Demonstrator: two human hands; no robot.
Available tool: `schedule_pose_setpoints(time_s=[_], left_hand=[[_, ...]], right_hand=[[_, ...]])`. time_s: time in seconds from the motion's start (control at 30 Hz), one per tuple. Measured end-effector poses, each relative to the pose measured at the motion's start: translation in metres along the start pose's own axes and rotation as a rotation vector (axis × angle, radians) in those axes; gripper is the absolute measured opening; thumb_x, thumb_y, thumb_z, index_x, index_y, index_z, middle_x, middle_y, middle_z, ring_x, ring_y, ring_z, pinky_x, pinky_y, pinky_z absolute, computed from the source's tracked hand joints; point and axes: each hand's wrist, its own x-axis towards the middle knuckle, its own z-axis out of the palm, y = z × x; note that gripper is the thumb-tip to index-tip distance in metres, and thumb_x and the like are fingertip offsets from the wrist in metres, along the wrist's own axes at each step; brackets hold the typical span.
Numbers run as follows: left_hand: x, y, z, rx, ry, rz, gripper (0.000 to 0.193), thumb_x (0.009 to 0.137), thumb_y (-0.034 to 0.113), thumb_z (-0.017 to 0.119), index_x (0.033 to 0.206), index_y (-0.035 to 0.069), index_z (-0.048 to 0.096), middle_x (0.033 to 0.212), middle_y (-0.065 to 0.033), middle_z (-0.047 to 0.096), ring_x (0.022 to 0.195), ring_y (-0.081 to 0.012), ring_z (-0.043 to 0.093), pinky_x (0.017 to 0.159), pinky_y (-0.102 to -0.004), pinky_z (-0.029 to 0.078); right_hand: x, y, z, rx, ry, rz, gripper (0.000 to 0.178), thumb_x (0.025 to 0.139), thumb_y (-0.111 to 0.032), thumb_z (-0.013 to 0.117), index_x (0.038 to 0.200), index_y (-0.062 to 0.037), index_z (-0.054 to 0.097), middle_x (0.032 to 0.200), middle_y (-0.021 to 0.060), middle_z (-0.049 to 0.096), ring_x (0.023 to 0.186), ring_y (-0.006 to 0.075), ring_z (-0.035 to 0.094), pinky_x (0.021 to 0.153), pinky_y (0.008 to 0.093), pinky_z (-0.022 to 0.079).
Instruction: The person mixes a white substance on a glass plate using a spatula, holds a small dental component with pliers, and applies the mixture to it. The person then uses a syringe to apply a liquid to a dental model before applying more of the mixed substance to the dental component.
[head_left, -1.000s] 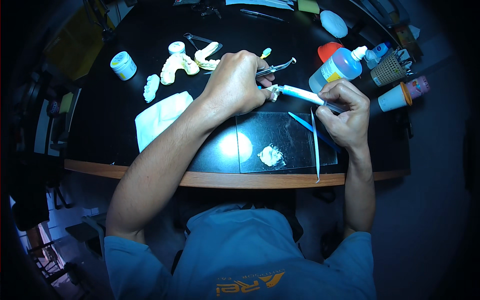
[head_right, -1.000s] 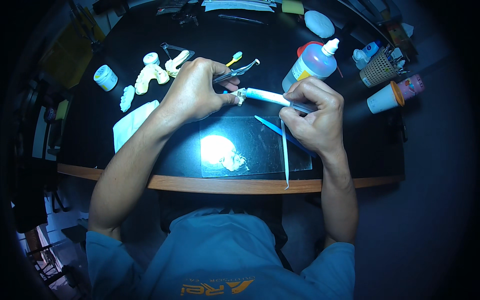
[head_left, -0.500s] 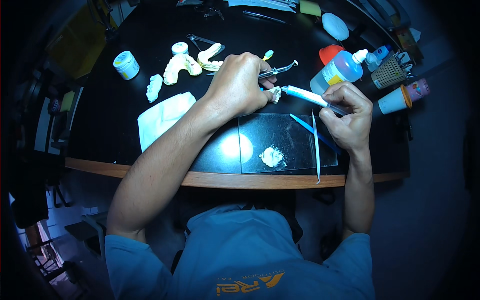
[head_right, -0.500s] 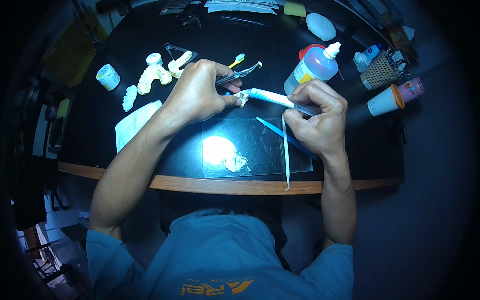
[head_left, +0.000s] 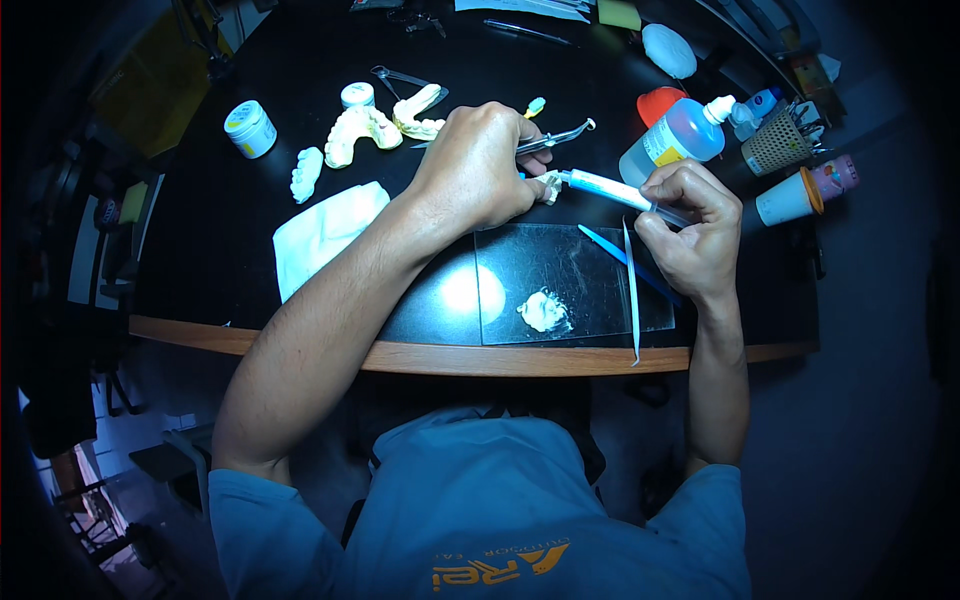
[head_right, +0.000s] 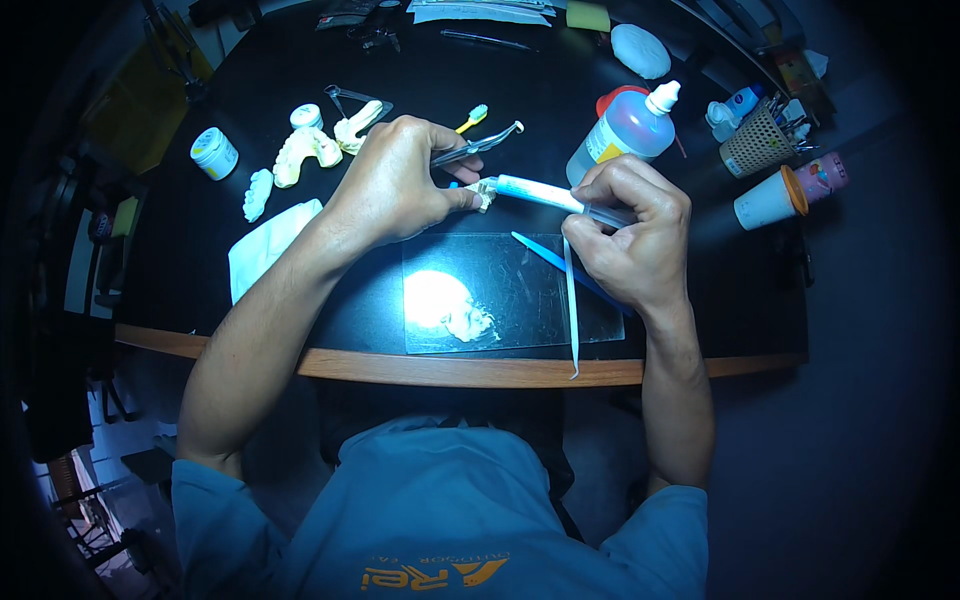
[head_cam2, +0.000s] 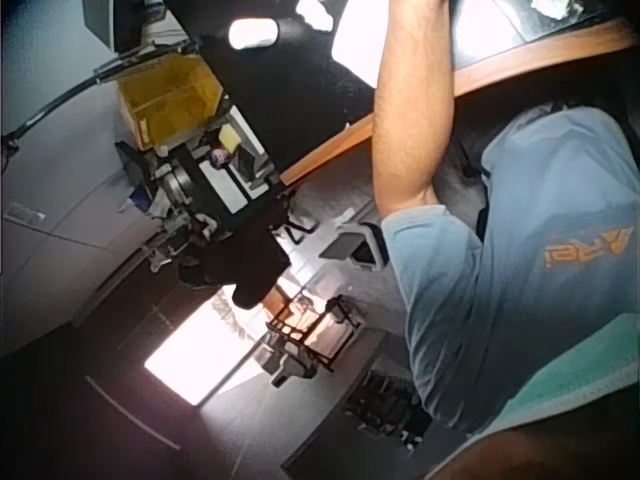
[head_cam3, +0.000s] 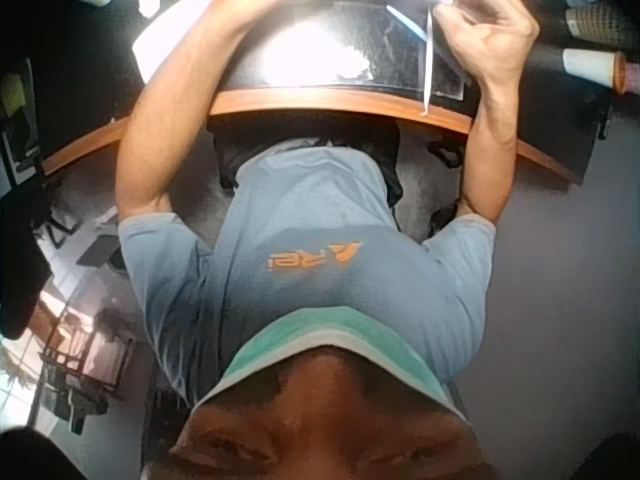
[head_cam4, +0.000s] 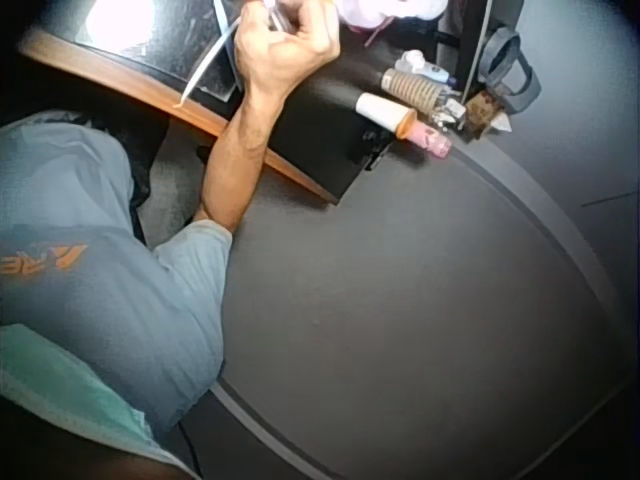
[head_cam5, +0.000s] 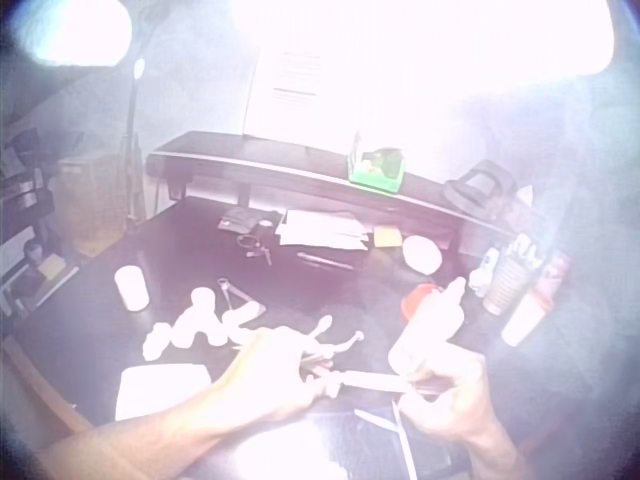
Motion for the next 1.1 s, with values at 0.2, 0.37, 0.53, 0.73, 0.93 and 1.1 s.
schedule_pose_setpoints(time_s=[0.2, 0.37, 0.53, 0.73, 0.93, 1.1], left_hand=[[0.0, 0.0, 0.0, 0.01, 0.004, -0.003, 0.033, 0.08, 0.012, 0.092, 0.106, -0.003, 0.081, 0.098, -0.0173, 0.081, 0.091, -0.022, 0.079, 0.091, -0.0413, 0.063], [0.001, 0.0, 0.001, 0.01, -0.001, -0.005, 0.033, 0.08, 0.013, 0.092, 0.107, -0.003, 0.081, 0.098, -0.0172, 0.081, 0.092, -0.0216, 0.079, 0.091, -0.0409, 0.063], [0.0, -0.001, 0.001, 0.019, 0.004, -0.006, 0.033, 0.08, 0.012, 0.092, 0.107, -0.003, 0.081, 0.099, -0.0169, 0.081, 0.092, -0.0215, 0.079, 0.092, -0.0403, 0.063], [0.0, -0.001, 0.0, -0.01, 0.004, -0.001, 0.033, 0.079, 0.011, 0.092, 0.107, -0.003, 0.081, 0.1, -0.0174, 0.081, 0.092, -0.0225, 0.079, 0.092, -0.0405, 0.062], [-0.005, 0.001, -0.007, -0.063, 0.017, -0.002, 0.031, 0.079, 0.012, 0.092, 0.105, -0.003, 0.081, 0.1, -0.0183, 0.081, 0.091, -0.0243, 0.079, 0.089, -0.0396, 0.062], [-0.007, -0.003, -0.013, -0.127, 0.097, 0.058, 0.039, 0.078, 0.018, 0.094, 0.107, -0.005, 0.08, 0.096, -0.0179, 0.081, 0.086, -0.0234, 0.079, 0.088, -0.0372, 0.062]], right_hand=[[0.0, 0.001, 0.0, -0.003, -0.01, 0.016, 0.014, 0.068, -0.001, 0.07, 0.08, 0.0055, 0.068, 0.082, 0.012, 0.069, 0.076, 0.0181, 0.07, 0.074, 0.0329, 0.057], [-0.001, 0.001, 0.0, -0.002, -0.015, 0.019, 0.014, 0.068, -0.001, 0.07, 0.081, 0.0052, 0.068, 0.083, 0.0117, 0.069, 0.076, 0.0179, 0.07, 0.074, 0.033, 0.057], [-0.001, 0.001, 0.0, -0.006, -0.026, 0.018, 0.014, 0.068, -0.001, 0.071, 0.08, 0.0053, 0.067, 0.082, 0.0115, 0.069, 0.075, 0.0176, 0.07, 0.073, 0.0322, 0.056], [0.0, 0.001, -0.001, 0.003, -0.041, 0.017, 0.015, 0.067, -0.001, 0.07, 0.08, 0.0055, 0.067, 0.08, 0.0114, 0.068, 0.074, 0.0175, 0.069, 0.071, 0.0316, 0.055], [-0.014, -0.001, -0.024, 0.123, 0.081, 0.078, 0.017, 0.073, 0.005, 0.07, 0.09, 0.0039, 0.069, 0.094, 0.0106, 0.069, 0.082, 0.0153, 0.069, 0.076, 0.029, 0.056], [-0.069, 0.024, -0.063, 0.184, 0.255, 0.141, 0.019, 0.086, 0.007, 0.07, 0.105, 0.0042, 0.067, 0.106, 0.0138, 0.066, 0.084, 0.0139, 0.066, 0.077, 0.0257, 0.055]])
